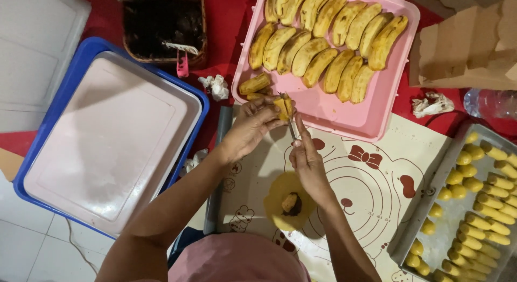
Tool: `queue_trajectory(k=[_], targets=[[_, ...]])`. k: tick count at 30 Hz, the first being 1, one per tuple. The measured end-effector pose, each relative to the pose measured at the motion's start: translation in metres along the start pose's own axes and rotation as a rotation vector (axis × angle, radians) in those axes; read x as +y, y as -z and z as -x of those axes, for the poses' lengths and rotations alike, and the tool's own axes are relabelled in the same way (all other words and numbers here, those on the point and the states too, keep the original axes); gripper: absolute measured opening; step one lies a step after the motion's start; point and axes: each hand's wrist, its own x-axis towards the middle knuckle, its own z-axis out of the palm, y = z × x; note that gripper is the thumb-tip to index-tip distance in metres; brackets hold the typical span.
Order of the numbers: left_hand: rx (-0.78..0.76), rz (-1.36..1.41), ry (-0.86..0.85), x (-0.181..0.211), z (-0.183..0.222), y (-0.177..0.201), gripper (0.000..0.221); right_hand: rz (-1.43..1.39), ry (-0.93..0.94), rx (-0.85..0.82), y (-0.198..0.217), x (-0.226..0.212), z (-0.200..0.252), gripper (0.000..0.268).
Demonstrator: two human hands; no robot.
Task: Assembling pastry rolls by cutting bananas, spreading chocolate filling, and rolling them in dough on a silicone mat.
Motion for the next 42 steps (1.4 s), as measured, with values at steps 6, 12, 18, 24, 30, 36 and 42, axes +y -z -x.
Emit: queue_trajectory(k=[6,12,18,24,30,36,42], targets=[[-0.058,0.082,0.02,-0.01,-0.012,0.021,0.022,-0.309,-0.042,-0.091,0.011,-0.047,0.007,0.057],[-0.053,0.184,0.003,0.027,0.018,-0.009,0.02,-0.249,-0.036,-0.111,0.026,-0.045,-0.01,0.056],[-0.034,0.178,-0.021,0.011,0.009,-0.005,0.027,-0.136,0.013,-0.117,0.027,-0.033,-0.031,0.05],[0.001,-0.069,-0.17,-0.008,-0.011,0.012,0.034,-0.128,-0.024,-0.046,0.029,-0.025,-0.035,0.049],[0.074,0.086,-0.001,-0.014,-0.012,0.013,0.031,-0.23,-0.03,0.0,0.025,-0.051,-0.024,0.049],[0.061,0.193,0.064,-0.021,-0.015,0.014,0.027,-0.024,0.102,0.034,0.019,-0.023,-0.015,0.049],[0.108,0.161,0.06,-0.025,-0.012,0.012,0.027,0.028,0.168,0.044,0.016,-0.022,-0.009,0.05]])
